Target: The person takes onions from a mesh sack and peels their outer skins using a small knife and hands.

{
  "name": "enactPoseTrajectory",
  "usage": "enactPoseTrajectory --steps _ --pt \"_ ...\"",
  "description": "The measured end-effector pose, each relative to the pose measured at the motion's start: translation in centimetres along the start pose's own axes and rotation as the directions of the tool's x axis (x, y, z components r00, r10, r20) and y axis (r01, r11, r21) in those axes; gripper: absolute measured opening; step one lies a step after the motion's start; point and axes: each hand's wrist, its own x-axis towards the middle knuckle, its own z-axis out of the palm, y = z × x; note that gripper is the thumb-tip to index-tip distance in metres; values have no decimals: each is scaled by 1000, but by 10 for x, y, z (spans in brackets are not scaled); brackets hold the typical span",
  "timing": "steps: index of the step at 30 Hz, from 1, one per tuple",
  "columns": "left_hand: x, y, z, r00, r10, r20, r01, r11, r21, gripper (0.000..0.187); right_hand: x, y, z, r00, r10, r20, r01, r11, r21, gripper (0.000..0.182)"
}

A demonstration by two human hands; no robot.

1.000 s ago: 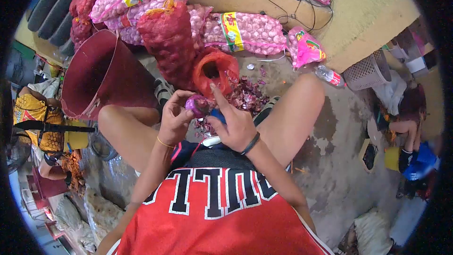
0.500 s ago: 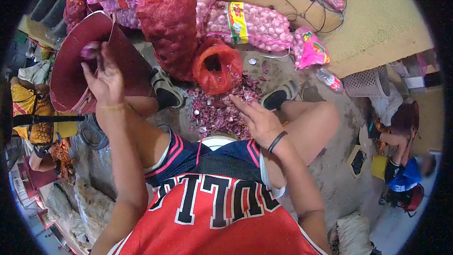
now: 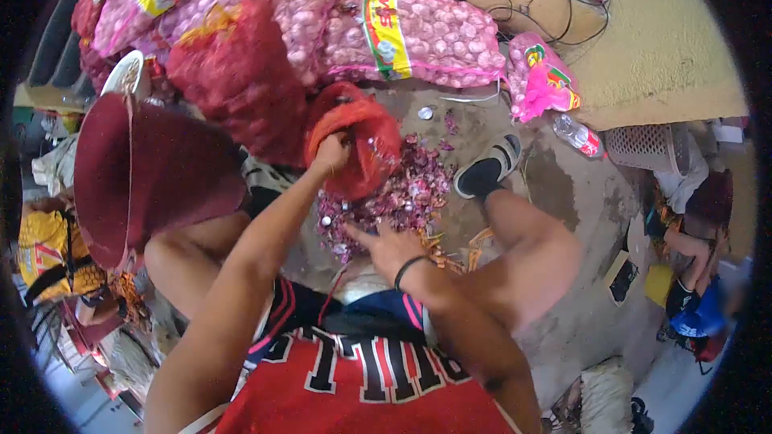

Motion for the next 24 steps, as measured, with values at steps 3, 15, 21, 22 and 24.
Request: enactPoseTrajectory --steps 3,15,21,22,24 --pt "64 -46 51 958 -287 -11 286 952 108 33 -3 8 -16 995 90 48 -96 984 153 60" --pt "124 -23 44 826 -545 -141 560 822 106 42 22 23 -7 989 18 147 -57 962 267 65" --pt "86 23 16 834 -515 -198 510 857 -78 47 26 21 -33 954 131 271 -211 932 294 61" --pt "68 41 2 847 -497 -190 474 867 -158 48 27 23 -35 979 123 164 -169 938 304 61" --pt "21 63 -18 878 -453 -152 386 860 -333 50 19 27 -33 994 102 -41 -83 944 319 60"
